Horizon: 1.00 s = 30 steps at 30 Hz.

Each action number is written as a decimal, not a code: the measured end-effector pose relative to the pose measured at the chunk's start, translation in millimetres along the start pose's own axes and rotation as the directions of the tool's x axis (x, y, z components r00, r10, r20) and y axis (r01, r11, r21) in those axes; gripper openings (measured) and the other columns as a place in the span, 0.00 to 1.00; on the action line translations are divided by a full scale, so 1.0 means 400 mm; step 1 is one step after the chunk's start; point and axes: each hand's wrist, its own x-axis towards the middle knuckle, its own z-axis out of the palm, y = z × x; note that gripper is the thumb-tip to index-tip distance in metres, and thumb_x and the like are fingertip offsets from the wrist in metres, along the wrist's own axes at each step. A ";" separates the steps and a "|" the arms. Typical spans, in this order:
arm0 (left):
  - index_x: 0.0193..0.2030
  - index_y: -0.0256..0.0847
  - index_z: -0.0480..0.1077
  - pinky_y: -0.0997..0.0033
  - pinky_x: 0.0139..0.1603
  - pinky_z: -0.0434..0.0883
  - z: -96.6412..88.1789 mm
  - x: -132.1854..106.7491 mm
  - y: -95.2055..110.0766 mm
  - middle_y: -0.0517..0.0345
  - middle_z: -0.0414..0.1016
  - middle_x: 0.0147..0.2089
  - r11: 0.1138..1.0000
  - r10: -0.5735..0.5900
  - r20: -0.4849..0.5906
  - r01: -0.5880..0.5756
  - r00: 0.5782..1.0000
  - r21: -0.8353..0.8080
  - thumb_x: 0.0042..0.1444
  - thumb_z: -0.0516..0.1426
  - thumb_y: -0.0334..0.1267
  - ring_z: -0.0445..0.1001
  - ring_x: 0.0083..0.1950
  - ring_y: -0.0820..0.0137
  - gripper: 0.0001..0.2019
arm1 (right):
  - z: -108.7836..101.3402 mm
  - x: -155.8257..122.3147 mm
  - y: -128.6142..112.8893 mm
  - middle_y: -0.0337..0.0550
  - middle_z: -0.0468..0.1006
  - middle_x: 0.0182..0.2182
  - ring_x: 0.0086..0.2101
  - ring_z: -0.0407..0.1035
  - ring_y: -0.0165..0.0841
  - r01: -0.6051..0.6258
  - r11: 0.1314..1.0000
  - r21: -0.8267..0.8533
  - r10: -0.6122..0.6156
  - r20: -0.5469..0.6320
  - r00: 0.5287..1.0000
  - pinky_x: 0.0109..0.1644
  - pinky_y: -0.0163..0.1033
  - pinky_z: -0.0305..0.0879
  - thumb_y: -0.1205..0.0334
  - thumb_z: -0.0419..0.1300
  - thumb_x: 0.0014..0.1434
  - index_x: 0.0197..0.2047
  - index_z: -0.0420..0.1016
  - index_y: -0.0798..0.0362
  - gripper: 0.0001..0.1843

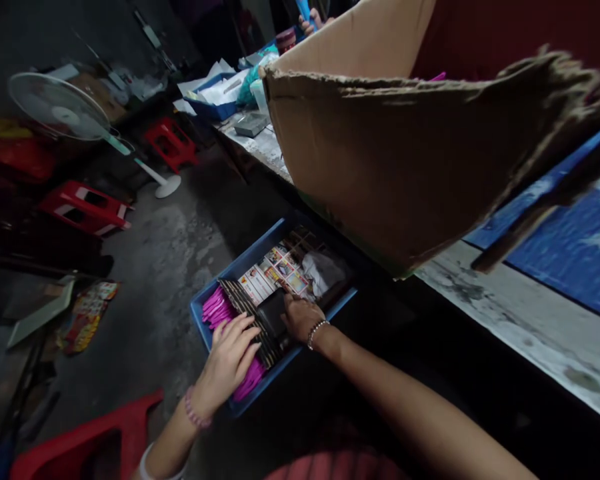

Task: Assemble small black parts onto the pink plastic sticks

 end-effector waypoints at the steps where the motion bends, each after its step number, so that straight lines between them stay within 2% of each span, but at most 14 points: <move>1: 0.53 0.39 0.70 0.39 0.64 0.64 -0.004 0.004 0.002 0.41 0.75 0.58 1.000 0.008 -0.008 -0.008 1.000 0.000 0.67 0.52 0.29 0.69 0.65 0.52 0.11 | -0.004 0.000 0.003 0.47 0.76 0.51 0.47 0.75 0.39 0.007 1.000 0.017 -0.006 -0.014 1.000 0.51 0.51 0.74 0.56 0.61 0.68 0.57 0.71 0.55 0.18; 5: 0.55 0.40 0.68 0.42 0.63 0.66 -0.023 0.015 0.031 0.43 0.75 0.57 0.998 0.063 -0.032 -0.064 0.998 -0.019 0.67 0.51 0.27 0.70 0.63 0.54 0.13 | -0.037 -0.021 0.023 0.47 0.77 0.50 0.46 0.75 0.38 0.043 0.994 0.098 -0.033 -0.103 0.994 0.51 0.50 0.74 0.57 0.60 0.69 0.58 0.70 0.55 0.18; 8: 0.56 0.40 0.67 0.48 0.61 0.70 -0.038 0.019 0.088 0.44 0.74 0.57 0.988 0.108 -0.016 -0.109 0.994 -0.113 0.67 0.52 0.27 0.72 0.60 0.57 0.13 | -0.076 -0.075 0.051 0.48 0.78 0.48 0.45 0.76 0.37 0.112 0.982 0.151 -0.088 -0.158 0.984 0.51 0.46 0.73 0.62 0.59 0.68 0.56 0.70 0.56 0.15; 10: 0.56 0.39 0.67 0.54 0.60 0.72 -0.044 0.023 0.139 0.44 0.73 0.57 0.968 0.160 0.055 -0.145 0.986 -0.207 0.67 0.52 0.27 0.73 0.59 0.59 0.13 | -0.103 -0.134 0.077 0.50 0.79 0.46 0.45 0.76 0.37 0.171 0.969 0.177 -0.137 -0.189 0.972 0.51 0.41 0.72 0.65 0.58 0.67 0.51 0.72 0.56 0.10; 12: 0.56 0.39 0.67 0.57 0.58 0.74 -0.044 0.034 0.190 0.45 0.74 0.58 0.947 0.221 0.142 -0.178 0.965 -0.266 0.67 0.52 0.28 0.74 0.58 0.60 0.13 | -0.124 -0.206 0.113 0.50 0.79 0.44 0.43 0.76 0.37 0.218 0.955 0.199 -0.173 -0.219 0.960 0.49 0.38 0.72 0.64 0.55 0.68 0.47 0.72 0.55 0.07; 14: 0.56 0.40 0.69 0.57 0.59 0.74 -0.037 0.055 0.228 0.47 0.74 0.59 0.948 0.237 0.247 -0.169 0.939 -0.269 0.68 0.52 0.30 0.74 0.58 0.60 0.12 | -0.133 -0.284 0.160 0.50 0.80 0.40 0.40 0.77 0.36 0.244 0.945 0.216 -0.190 -0.242 0.952 0.45 0.38 0.73 0.61 0.51 0.69 0.43 0.72 0.53 0.10; 16: 0.55 0.41 0.71 0.59 0.59 0.74 -0.026 0.085 0.247 0.51 0.75 0.58 0.967 0.185 0.336 -0.109 0.924 -0.232 0.68 0.52 0.30 0.76 0.57 0.62 0.12 | -0.129 -0.360 0.214 0.50 0.80 0.36 0.35 0.78 0.38 0.237 0.945 0.225 -0.176 -0.259 0.950 0.41 0.40 0.75 0.56 0.48 0.70 0.40 0.73 0.53 0.15; 19: 0.54 0.40 0.71 0.65 0.56 0.75 0.000 0.141 0.242 0.52 0.77 0.55 0.989 0.052 0.411 0.012 0.910 -0.150 0.68 0.51 0.30 0.78 0.52 0.66 0.12 | -0.100 -0.459 0.298 0.51 0.83 0.40 0.40 0.80 0.39 0.199 0.924 0.325 -0.107 -0.280 0.954 0.45 0.39 0.77 0.49 0.48 0.70 0.43 0.77 0.52 0.20; 22: 0.53 0.37 0.72 0.57 0.56 0.75 0.040 0.189 0.212 0.50 0.77 0.52 0.990 -0.113 0.471 0.137 0.875 -0.018 0.69 0.53 0.32 0.77 0.52 0.64 0.10 | -0.058 -0.524 0.366 0.52 0.85 0.42 0.42 0.81 0.40 0.151 0.918 0.366 -0.033 -0.311 0.950 0.47 0.36 0.78 0.45 0.50 0.67 0.45 0.80 0.52 0.23; 24: 0.52 0.37 0.73 0.52 0.55 0.75 0.069 0.213 0.189 0.50 0.77 0.52 0.974 -0.223 0.516 0.214 0.827 0.077 0.68 0.56 0.37 0.77 0.51 0.61 0.10 | -0.034 -0.546 0.395 0.52 0.85 0.42 0.42 0.82 0.41 0.147 0.910 0.389 -0.007 -0.340 0.940 0.47 0.34 0.78 0.42 0.51 0.66 0.43 0.82 0.52 0.25; 26: 0.53 0.37 0.72 0.51 0.52 0.76 0.095 0.232 0.165 0.50 0.76 0.53 0.951 -0.306 0.560 0.271 0.770 0.147 0.67 0.59 0.40 0.77 0.51 0.61 0.12 | -0.018 -0.554 0.411 0.52 0.86 0.42 0.43 0.82 0.41 0.158 0.899 0.408 0.004 -0.369 0.929 0.47 0.33 0.78 0.40 0.51 0.66 0.43 0.83 0.52 0.27; 30: 0.55 0.38 0.71 0.53 0.51 0.77 0.124 0.257 0.128 0.49 0.75 0.55 0.929 -0.363 0.627 0.319 0.689 0.187 0.66 0.59 0.41 0.77 0.51 0.61 0.14 | -0.013 -0.553 0.424 0.51 0.86 0.42 0.41 0.82 0.40 0.182 0.884 0.432 0.011 -0.406 0.914 0.46 0.33 0.78 0.39 0.51 0.66 0.44 0.83 0.52 0.28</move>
